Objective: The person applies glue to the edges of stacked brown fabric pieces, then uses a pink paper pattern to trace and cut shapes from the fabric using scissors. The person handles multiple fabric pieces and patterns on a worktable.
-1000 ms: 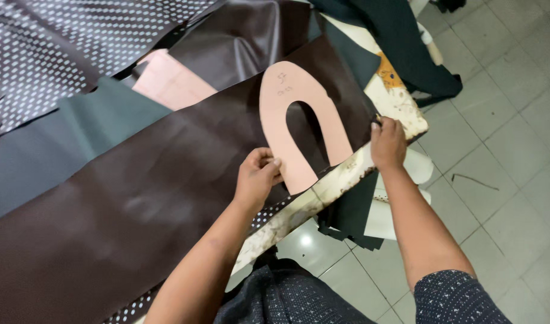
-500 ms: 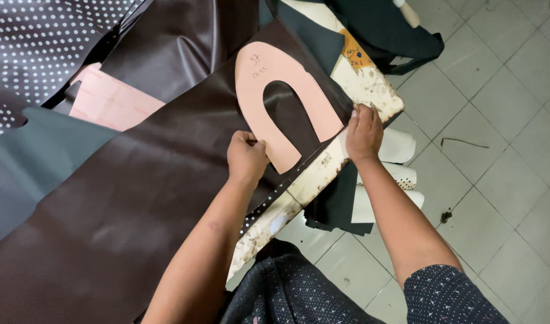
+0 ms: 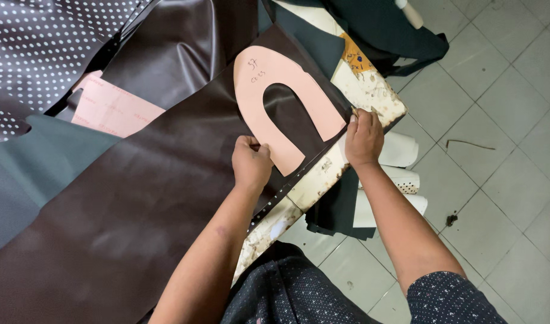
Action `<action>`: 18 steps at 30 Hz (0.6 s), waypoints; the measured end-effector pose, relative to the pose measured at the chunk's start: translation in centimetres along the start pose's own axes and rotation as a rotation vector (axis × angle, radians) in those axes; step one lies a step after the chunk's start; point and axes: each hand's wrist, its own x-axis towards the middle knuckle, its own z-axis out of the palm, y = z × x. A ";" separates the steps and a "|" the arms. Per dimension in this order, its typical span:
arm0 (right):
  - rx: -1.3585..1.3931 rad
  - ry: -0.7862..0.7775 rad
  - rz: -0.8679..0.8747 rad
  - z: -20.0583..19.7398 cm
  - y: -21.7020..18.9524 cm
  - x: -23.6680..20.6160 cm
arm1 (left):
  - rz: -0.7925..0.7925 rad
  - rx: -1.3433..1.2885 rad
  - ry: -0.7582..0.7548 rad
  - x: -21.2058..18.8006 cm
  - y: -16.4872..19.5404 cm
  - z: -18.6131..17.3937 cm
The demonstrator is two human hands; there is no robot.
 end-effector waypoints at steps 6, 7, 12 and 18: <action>-0.031 -0.018 0.000 -0.6 -0.6 0.2 | 0.009 -0.015 -0.022 0.1 -0.7 0.0; -0.028 -0.028 0.017 -0.7 -0.7 0.2 | 0.010 -0.023 -0.035 -0.2 -0.8 -0.2; -0.089 -0.021 -0.023 -1.0 -1.6 0.7 | 0.099 -0.307 -0.258 -4.2 -2.0 -3.9; -0.089 -0.092 -0.008 -1.3 -3.2 1.1 | 0.155 -0.211 -0.088 -12.4 -6.6 -16.4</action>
